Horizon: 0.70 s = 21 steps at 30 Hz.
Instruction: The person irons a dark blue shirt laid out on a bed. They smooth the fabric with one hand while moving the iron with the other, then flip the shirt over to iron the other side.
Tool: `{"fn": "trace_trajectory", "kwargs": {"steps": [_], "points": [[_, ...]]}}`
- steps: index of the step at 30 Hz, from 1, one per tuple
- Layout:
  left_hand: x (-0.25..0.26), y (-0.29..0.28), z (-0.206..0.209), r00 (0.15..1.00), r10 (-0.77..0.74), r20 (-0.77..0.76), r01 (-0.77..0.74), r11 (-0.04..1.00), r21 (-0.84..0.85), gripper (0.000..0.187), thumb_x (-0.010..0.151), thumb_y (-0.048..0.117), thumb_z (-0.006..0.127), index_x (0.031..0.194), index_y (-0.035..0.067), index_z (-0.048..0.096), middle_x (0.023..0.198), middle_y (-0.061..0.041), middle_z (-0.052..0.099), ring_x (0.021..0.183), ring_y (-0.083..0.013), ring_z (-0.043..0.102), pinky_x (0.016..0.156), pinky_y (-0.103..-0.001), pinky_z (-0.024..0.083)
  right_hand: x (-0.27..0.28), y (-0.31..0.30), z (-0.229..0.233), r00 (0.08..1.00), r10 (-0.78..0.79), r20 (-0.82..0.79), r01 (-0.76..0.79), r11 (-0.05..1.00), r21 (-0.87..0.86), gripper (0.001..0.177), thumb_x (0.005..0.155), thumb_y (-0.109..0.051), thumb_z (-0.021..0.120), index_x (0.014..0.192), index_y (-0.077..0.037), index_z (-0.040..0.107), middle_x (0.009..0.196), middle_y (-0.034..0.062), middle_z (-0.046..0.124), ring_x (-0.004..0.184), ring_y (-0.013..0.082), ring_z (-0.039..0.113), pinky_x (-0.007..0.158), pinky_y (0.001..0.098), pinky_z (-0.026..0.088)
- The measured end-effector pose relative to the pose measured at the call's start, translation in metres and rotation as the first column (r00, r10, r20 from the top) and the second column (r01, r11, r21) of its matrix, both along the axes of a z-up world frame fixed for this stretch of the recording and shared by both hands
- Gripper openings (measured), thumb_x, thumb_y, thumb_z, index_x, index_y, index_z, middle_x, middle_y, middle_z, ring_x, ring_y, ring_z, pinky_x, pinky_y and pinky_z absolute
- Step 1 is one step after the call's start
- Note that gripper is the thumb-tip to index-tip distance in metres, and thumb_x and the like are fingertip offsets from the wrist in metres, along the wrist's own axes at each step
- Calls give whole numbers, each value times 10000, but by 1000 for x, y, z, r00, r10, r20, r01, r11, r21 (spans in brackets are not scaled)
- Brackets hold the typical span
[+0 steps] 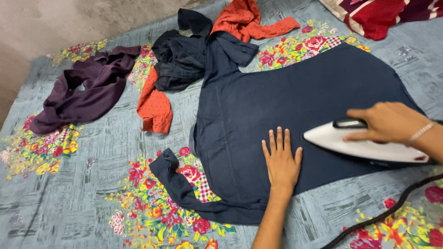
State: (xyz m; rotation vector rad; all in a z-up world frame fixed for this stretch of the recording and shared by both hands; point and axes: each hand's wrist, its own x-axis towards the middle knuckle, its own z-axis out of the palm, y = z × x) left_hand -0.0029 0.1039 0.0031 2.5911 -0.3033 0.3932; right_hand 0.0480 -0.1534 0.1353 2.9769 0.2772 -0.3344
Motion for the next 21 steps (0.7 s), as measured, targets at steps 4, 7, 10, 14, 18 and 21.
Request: {"fn": "trace_trajectory", "kwargs": {"steps": [4, 7, 10, 14, 18, 21], "points": [[1, 0, 0, 1000, 4, 8, -4, 1000, 17, 669, 997, 384, 539, 1556, 40, 413, 1643, -160, 352, 1560, -359, 204, 1242, -566, 106, -20, -4, -1, 1000, 25, -14, -25, 999, -24, 727, 674, -792, 608, 1219, -314, 657, 804, 103, 785, 808, 341, 786, 745, 437, 651], [1, 1, -2, 1000, 3, 25, -4, 1000, 29, 661, 1003, 385, 538, 1554, 40, 419, 1641, -158, 361, 1560, -356, 215, 1247, -565, 115, -23, 1, 0, 993, -78, 89, 85, 994, -72, 627, 786, -763, 579, 1170, -277, 682, 779, 144, 772, 816, 362, 772, 737, 457, 631], [0, 0, -5, 999, 7, 37, -9, 999, 36, 660, 1002, 390, 542, 1552, 45, 422, 1637, -153, 370, 1557, -351, 226, 1248, -564, 122, -23, 5, 3, 977, -174, 122, 179, 984, -26, 641, 814, -755, 588, 1145, -213, 673, 763, 162, 766, 790, 380, 771, 698, 476, 629], [2, -1, -7, 999, 12, 43, -14, 999, 36, 668, 986, 396, 553, 1548, 58, 428, 1632, -141, 378, 1553, -345, 236, 1244, -562, 130, -28, -1, 3, 993, -109, 43, 110, 994, -27, 677, 765, -759, 608, 1218, -259, 664, 787, 171, 768, 824, 399, 766, 741, 493, 629], [2, 0, -12, 998, 8, 66, -11, 999, 46, 665, 988, 394, 561, 1548, 61, 430, 1632, -140, 379, 1551, -346, 239, 1243, -567, 132, -52, -25, -6, 999, 34, -33, -35, 999, -35, 738, 708, -789, 619, 1280, -324, 660, 812, 154, 767, 841, 382, 766, 781, 484, 629], [2, 1, -17, 997, 2, 79, -5, 999, 44, 666, 985, 391, 567, 1548, 62, 430, 1630, -143, 377, 1548, -350, 238, 1238, -575, 134, -65, -46, -12, 996, 20, -86, -24, 999, -48, 782, 661, -818, 625, 1273, -332, 650, 802, 126, 788, 842, 352, 780, 789, 458, 637]]}}
